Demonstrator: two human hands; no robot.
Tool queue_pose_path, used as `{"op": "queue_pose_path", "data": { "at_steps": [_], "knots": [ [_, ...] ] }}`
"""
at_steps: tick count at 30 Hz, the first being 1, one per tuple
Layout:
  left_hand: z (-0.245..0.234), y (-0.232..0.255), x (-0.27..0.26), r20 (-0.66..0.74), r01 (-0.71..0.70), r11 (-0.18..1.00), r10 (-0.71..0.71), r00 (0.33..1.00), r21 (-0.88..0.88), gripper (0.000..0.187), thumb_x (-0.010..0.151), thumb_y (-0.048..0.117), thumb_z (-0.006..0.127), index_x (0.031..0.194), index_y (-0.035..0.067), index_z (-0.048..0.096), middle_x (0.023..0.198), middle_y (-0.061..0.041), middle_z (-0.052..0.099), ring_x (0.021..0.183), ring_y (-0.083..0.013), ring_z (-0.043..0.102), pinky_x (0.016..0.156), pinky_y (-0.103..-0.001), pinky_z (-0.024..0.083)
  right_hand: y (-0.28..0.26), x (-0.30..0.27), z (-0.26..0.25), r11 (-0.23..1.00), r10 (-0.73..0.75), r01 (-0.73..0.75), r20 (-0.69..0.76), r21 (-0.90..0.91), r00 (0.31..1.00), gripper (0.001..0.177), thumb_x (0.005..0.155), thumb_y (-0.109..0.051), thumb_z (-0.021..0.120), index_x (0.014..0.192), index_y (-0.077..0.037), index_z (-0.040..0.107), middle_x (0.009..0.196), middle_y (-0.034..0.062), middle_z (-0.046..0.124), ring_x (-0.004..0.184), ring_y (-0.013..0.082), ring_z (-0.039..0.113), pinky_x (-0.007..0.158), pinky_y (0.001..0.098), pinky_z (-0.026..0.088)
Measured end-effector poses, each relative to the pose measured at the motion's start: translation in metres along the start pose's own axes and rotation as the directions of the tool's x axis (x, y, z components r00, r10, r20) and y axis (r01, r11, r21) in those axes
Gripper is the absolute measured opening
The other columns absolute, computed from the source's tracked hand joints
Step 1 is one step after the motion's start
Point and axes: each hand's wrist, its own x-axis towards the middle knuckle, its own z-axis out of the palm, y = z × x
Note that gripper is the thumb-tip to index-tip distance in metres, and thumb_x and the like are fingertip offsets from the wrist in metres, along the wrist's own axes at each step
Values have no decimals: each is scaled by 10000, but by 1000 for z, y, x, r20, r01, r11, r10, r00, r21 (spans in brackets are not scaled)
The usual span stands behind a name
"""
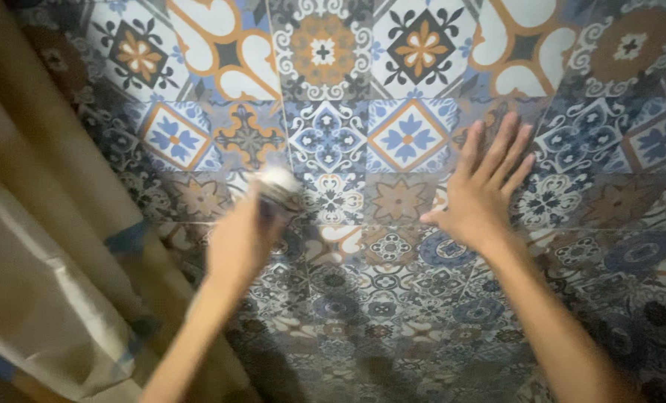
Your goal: The person scrubs a tiled wall using a brush, moving systematically across the surface to clean the grout lines and tile faces. The camera is head-mounted and shakes significantly during the task.
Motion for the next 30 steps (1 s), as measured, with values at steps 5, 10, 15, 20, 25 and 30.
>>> {"op": "queue_pose_path", "data": {
  "at_steps": [5,10,15,20,25,30],
  "knots": [
    [26,-3,-47,206,127,991,-134,969,47,679,861,372,709,1424,142,407,881,-226,728,790,-472,691,708,-580,556,-1,-2,0,1000,-5,5,-4,-18,1000,1556,622,-457,950,1556,105,-161,1546,446,-276,1428,630,-286,1120,826,-82],
    [-14,-38,-39,224,479,875,-482,847,70,578,940,379,672,1378,132,388,947,-262,742,855,-467,740,756,-568,592,4,-1,2,999,-45,45,-13,0,999,1538,643,-455,940,1551,127,-157,1528,460,-286,1405,649,-297,1091,842,-93],
    [-53,-24,9,-55,326,946,-325,944,4,670,912,293,731,1422,61,362,928,-330,700,872,-521,685,733,-586,557,1,1,1,1000,-16,16,42,-4,999,1529,664,-444,933,1533,148,-177,1501,469,-314,1372,657,-324,1060,858,-104],
    [-45,24,36,-32,186,966,-195,980,-177,607,920,267,703,1412,66,410,942,-257,736,837,-464,721,711,-556,565,1,0,0,1000,11,-9,63,-22,998,1531,673,-432,935,1549,139,-184,1507,462,-325,1376,650,-330,1066,854,-106],
    [27,76,9,70,6,991,4,998,-137,712,898,292,683,1464,48,328,835,-242,708,721,-472,684,629,-580,528,3,-1,2,1000,-6,6,4,24,1000,1541,645,-437,947,1554,106,-173,1526,441,-305,1406,633,-306,1099,834,-100],
    [58,88,-40,275,30,998,-12,961,-61,471,941,333,641,1309,145,415,930,-208,724,804,-460,696,644,-585,532,6,-4,3,999,-44,44,-8,12,999,1532,649,-456,950,1541,100,-165,1515,446,-291,1402,640,-290,1083,842,-93]
  ]
}}
